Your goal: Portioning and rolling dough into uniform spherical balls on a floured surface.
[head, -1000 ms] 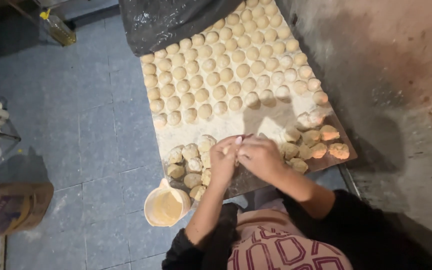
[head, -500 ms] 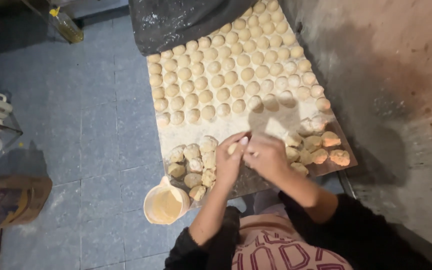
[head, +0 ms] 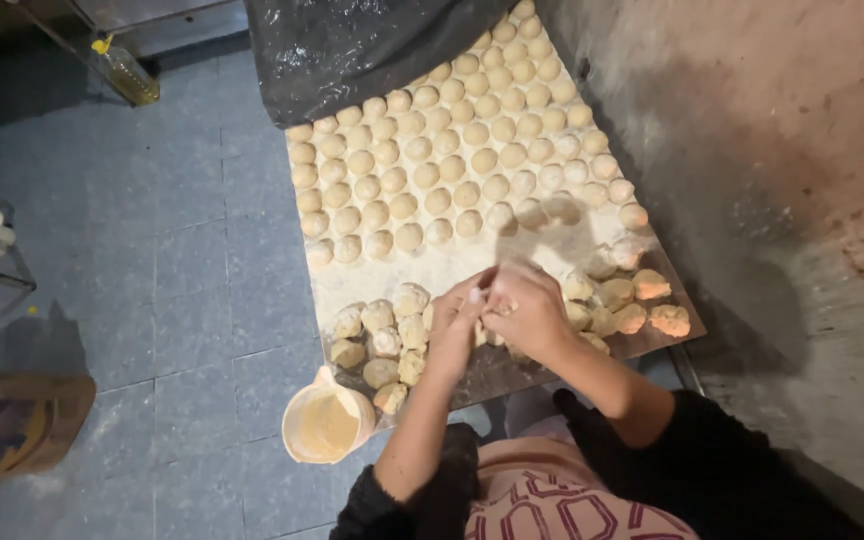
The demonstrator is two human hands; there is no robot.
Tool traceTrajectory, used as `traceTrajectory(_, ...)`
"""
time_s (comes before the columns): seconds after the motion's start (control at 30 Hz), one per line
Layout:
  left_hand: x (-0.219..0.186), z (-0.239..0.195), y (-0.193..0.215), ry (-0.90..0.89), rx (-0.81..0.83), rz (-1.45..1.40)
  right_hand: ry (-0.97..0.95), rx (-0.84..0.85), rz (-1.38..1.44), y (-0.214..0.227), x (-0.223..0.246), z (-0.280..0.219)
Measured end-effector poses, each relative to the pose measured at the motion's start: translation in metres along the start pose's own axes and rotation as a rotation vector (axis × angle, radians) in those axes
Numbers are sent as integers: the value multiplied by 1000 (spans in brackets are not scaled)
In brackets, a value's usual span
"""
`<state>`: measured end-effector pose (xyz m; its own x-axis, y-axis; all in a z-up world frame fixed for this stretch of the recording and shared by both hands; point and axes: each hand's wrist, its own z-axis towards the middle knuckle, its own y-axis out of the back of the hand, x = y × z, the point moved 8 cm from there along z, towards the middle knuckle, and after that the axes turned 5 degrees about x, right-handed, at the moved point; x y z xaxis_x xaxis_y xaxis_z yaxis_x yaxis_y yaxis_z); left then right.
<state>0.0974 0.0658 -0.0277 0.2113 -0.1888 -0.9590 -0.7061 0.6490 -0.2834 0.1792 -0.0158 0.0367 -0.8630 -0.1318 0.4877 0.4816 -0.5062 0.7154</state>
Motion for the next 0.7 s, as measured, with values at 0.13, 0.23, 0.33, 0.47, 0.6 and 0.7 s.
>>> traceTrajectory(0.13, -29, -6, -13, 56, -75, -433, -134, -85, 344, -9, -23, -3)
traceTrajectory(0.23, 33, -4, 15, -149, -194, -198, -179, -139, 288, -16, -13, -20)
traceTrajectory(0.33, 48, 4, 25, -160, -232, -28, -133, -110, 131, -16, -19, -19)
traceTrajectory(0.47, 13, 1, -4, -31, 24, -164, -139, -41, 211, 11, -11, 12)
traceTrajectory(0.6, -28, 0, -19, -122, 47, -591, -114, 5, 361, 8, -20, 11)
traceTrajectory(0.7, 15, 9, -5, -130, -52, -660, -76, -68, 190, -12, -16, -11)
